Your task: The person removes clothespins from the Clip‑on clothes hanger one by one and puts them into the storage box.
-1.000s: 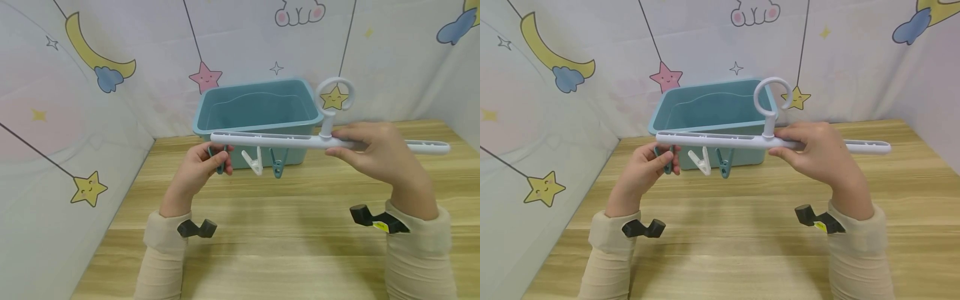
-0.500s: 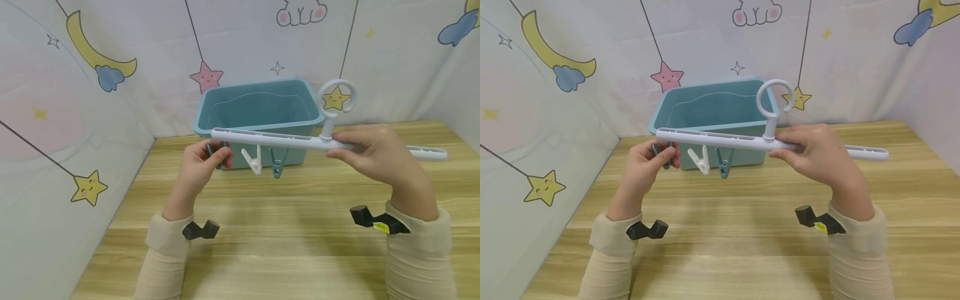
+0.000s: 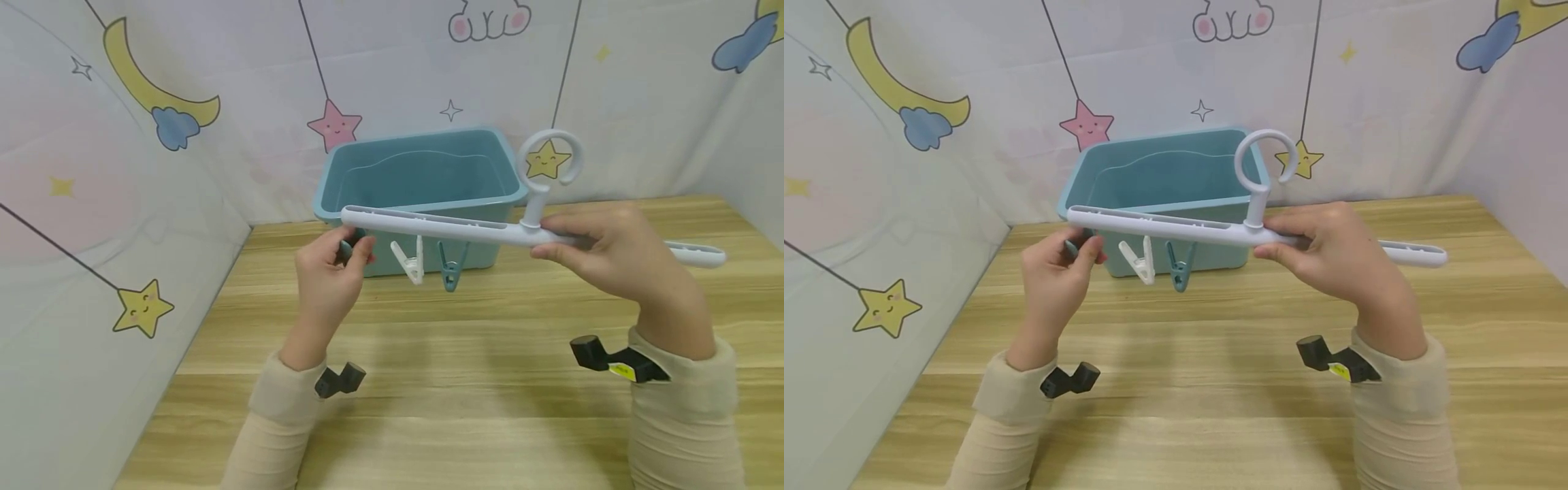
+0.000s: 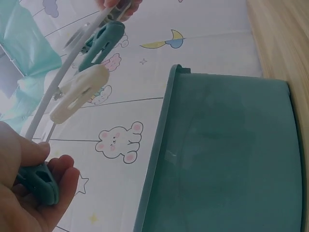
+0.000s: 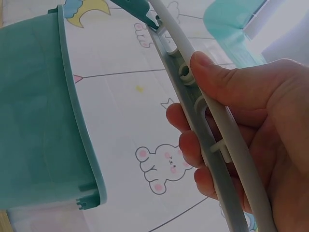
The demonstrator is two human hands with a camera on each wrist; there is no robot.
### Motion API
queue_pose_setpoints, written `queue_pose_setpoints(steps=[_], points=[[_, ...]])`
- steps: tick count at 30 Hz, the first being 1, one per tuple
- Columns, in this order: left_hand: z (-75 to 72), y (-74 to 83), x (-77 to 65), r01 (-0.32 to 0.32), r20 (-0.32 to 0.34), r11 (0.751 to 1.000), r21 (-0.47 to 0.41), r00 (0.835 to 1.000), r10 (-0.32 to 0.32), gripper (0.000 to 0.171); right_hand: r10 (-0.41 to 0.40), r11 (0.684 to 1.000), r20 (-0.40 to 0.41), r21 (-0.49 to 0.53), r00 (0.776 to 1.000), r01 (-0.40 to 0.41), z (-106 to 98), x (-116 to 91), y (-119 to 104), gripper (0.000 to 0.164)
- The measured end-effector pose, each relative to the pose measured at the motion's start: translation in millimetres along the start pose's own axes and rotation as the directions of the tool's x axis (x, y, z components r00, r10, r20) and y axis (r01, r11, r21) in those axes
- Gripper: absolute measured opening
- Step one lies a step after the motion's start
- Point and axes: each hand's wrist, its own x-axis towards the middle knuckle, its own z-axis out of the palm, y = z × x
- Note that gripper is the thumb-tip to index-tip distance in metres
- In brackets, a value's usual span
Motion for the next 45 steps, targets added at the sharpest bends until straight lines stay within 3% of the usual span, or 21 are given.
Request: queue_pose_setpoints(steps=[3, 8, 17, 20, 23, 32, 39, 45], points=[[4.8, -1.6, 0.8, -0.112, -0.071, 0.988, 0.108, 0.990, 0.120, 0.012, 0.018, 1.000, 0.006, -0.003, 1.000, -0.018, 1, 1, -2, 0.029], [12.6, -3.7, -0.5, -0.204, -0.149, 0.934, 0.294, 0.955, 0.255, 0.010, 0.032, 0.999, 0.014, 0.016, 0.999, -0.033, 3, 2, -3, 0.026], [23.2, -7.3, -4.9, -0.237, -0.183, 0.797, 0.556, 0.900, 0.395, 0.013, 0.056, 0.998, 0.023, 0.037, 0.998, -0.057, 4, 3, -4, 0.023], [23.7, -8.3, -4.7, -0.231, -0.188, 0.775, 0.588, 0.893, 0.408, 0.011, 0.047, 0.998, 0.023, 0.031, 0.999, -0.048, 5, 4, -4, 0.023], [23.0, -8.1, -4.0, -0.228, -0.186, 0.791, 0.568, 0.901, 0.393, 0.011, 0.028, 0.999, 0.017, 0.017, 0.999, -0.028, 6, 5, -3, 0.023], [23.3, -4.1, 0.8, -0.183, -0.178, 0.910, 0.373, 0.948, 0.263, 0.011, 0.032, 0.998, -0.049, -0.049, 0.998, -0.035, 1, 3, -1, 0.023], [20.7, -6.7, 3.2, -0.143, -0.162, 0.938, 0.316, 0.966, 0.202, 0.009, 0.061, 0.998, -0.142, 0.004, 0.988, -0.061, -5, -3, 3, 0.025], [12.5, -16.2, 10.5, -0.071, -0.089, 0.958, 0.277, 0.991, 0.099, 0.012, 0.100, 0.995, -0.152, -0.012, 0.983, -0.103, -13, -5, 5, 0.024]])
